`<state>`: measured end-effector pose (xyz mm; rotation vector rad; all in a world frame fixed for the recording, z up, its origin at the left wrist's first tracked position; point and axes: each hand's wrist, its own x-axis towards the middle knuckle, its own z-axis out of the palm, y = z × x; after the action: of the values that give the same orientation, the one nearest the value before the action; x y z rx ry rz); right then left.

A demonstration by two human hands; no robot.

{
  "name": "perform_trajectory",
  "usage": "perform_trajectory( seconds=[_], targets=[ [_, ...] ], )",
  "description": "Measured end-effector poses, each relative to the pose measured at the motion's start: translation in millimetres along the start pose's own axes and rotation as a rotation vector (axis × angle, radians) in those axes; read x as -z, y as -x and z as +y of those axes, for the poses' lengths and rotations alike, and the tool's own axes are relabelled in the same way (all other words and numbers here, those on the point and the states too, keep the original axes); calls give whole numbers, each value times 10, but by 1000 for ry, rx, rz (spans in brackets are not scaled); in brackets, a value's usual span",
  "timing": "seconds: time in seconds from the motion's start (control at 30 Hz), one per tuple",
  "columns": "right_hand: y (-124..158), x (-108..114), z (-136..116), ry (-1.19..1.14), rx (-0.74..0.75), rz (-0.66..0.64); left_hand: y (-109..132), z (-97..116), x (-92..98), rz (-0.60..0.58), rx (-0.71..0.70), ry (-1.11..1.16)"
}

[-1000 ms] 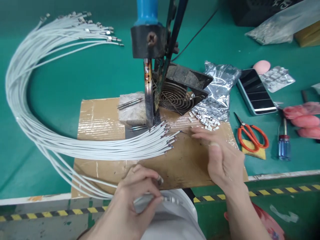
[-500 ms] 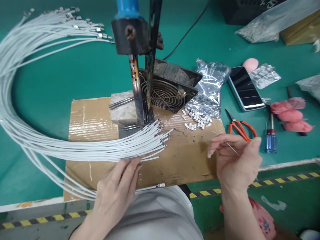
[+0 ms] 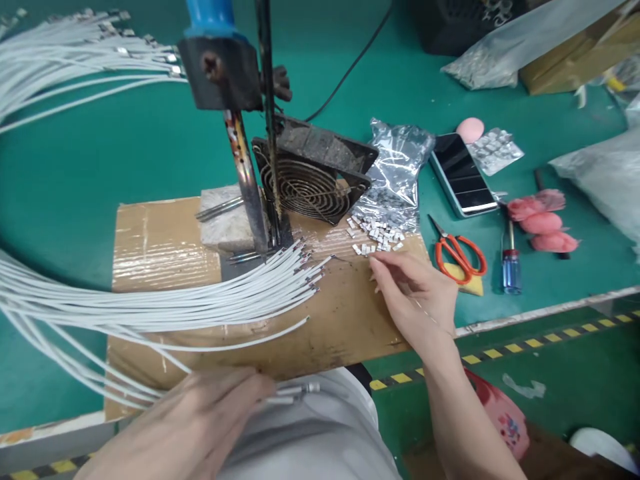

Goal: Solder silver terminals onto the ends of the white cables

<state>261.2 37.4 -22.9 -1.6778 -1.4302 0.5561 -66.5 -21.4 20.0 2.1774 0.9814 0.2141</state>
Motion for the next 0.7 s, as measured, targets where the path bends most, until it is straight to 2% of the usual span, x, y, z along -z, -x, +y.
perform_trajectory(
  seconds=[0.1, 0.23, 0.43, 0.53, 0.7],
  targets=[
    [-163, -69, -57, 160, 65, -53, -136, 46, 69, -211, 98, 213],
    [-313, -133, -95, 319, -3, -128, -417, 36, 99, -281, 243, 432],
    [-283, -67, -106, 186, -266, -206, -578, 38, -15, -23, 390, 881],
    [-213, -11, -86, 118, -286, -177, -617, 103, -51, 125, 476, 1031],
    [-105, 5, -45, 64, -247, -119, -688, 197, -47, 331, 603, 1100]
  ],
)
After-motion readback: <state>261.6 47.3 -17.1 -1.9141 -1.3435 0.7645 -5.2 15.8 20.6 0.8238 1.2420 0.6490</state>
